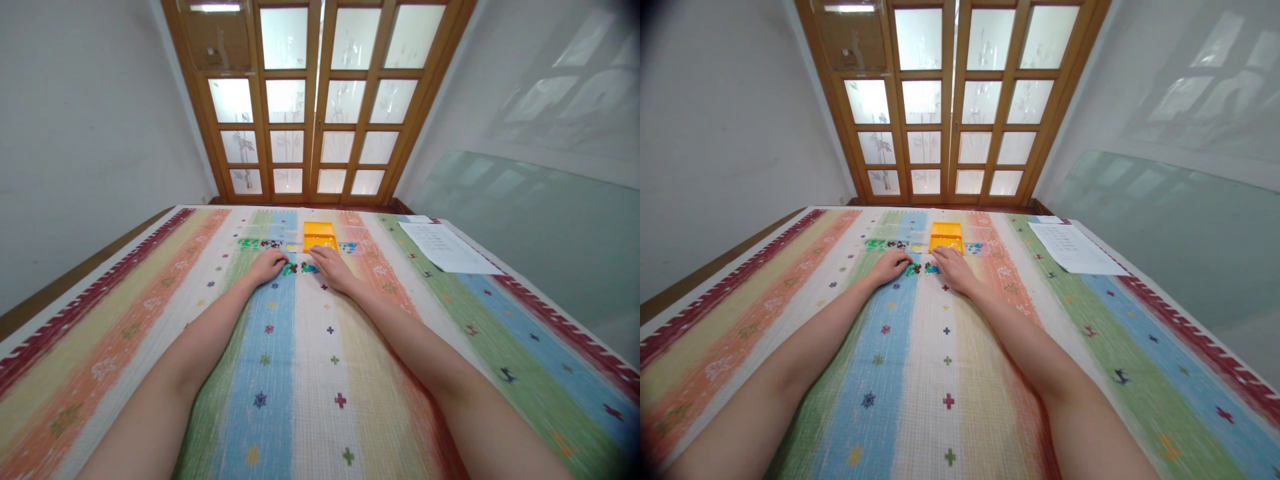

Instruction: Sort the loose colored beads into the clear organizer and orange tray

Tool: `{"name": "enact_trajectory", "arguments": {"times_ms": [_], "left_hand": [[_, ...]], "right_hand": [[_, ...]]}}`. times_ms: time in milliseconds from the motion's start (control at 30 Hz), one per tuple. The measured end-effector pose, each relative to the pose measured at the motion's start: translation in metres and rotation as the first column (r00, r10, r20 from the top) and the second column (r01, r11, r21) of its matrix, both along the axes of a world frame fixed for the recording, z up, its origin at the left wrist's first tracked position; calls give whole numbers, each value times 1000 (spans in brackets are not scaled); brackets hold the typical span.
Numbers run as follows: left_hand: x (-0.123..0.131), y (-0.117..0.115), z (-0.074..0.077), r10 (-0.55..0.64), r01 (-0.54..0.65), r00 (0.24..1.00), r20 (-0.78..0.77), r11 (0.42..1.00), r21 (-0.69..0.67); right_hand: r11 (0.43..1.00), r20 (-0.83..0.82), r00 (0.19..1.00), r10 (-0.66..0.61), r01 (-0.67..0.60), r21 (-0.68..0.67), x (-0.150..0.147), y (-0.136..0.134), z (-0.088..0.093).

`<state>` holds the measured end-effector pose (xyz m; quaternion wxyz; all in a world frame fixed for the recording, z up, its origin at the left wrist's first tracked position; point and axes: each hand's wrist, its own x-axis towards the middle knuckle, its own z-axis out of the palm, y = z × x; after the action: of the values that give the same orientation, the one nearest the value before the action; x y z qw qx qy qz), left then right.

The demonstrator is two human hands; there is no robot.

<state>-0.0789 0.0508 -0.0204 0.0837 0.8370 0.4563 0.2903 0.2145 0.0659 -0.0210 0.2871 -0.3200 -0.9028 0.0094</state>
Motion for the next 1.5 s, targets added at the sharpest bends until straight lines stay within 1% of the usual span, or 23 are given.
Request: {"name": "enact_trajectory", "arguments": {"times_ms": [67, 167, 300, 500, 633, 733, 800, 933, 1033, 1133, 1267, 1500], "left_hand": [[0, 0, 0, -1, 1, 1000, 2, 1000, -5], [0, 0, 1, 8, -7, 1000, 7, 1000, -23], [0, 0, 0, 10, -10, 1000, 10, 1000, -22], [-1, 1, -2, 5, -5, 1000, -2, 1000, -5], [0, 1, -1, 14, -14, 999, -32, 1000, -3], [0, 0, 0, 29, -30, 999, -43, 1000, -4], [0, 0, 0, 24, -24, 999, -45, 1000, 0], [-1, 0, 0, 7, -7, 999, -50, 1000, 9], [-1, 1, -1, -1, 2, 998, -55, 1000, 11], [-1, 2, -1, -2, 2, 999, -50, 1000, 6], [-1, 2, -3, 3, -3, 999, -32, 1000, 11], [0, 2, -3, 4, -4, 1000, -23, 1000, 0]], "right_hand": [[997, -41, 996, -77, 78, 14, 10, 10, 0], [984, -82, 981, -175, 175, -9, 23, 22, -1], [967, -133, 958, -254, 251, -38, 31, 31, -6], [965, -132, 957, -258, 249, -83, 32, 34, -12], [964, -172, 950, -260, 246, -96, 33, 36, -13], [970, -176, 954, -241, 229, -86, 30, 32, -10], [979, -153, 968, -200, 189, -81, 23, 25, -6], [996, -45, 999, -23, 19, -89, 4, 6, 1], [996, 31, 998, 49, -46, -76, -6, -3, 0], [995, 83, 994, 72, -65, -79, -8, -4, -4], [993, 94, 992, 79, -69, -98, -5, 0, -9], [988, 140, 983, 118, -103, -111, -8, -4, -6]]}}
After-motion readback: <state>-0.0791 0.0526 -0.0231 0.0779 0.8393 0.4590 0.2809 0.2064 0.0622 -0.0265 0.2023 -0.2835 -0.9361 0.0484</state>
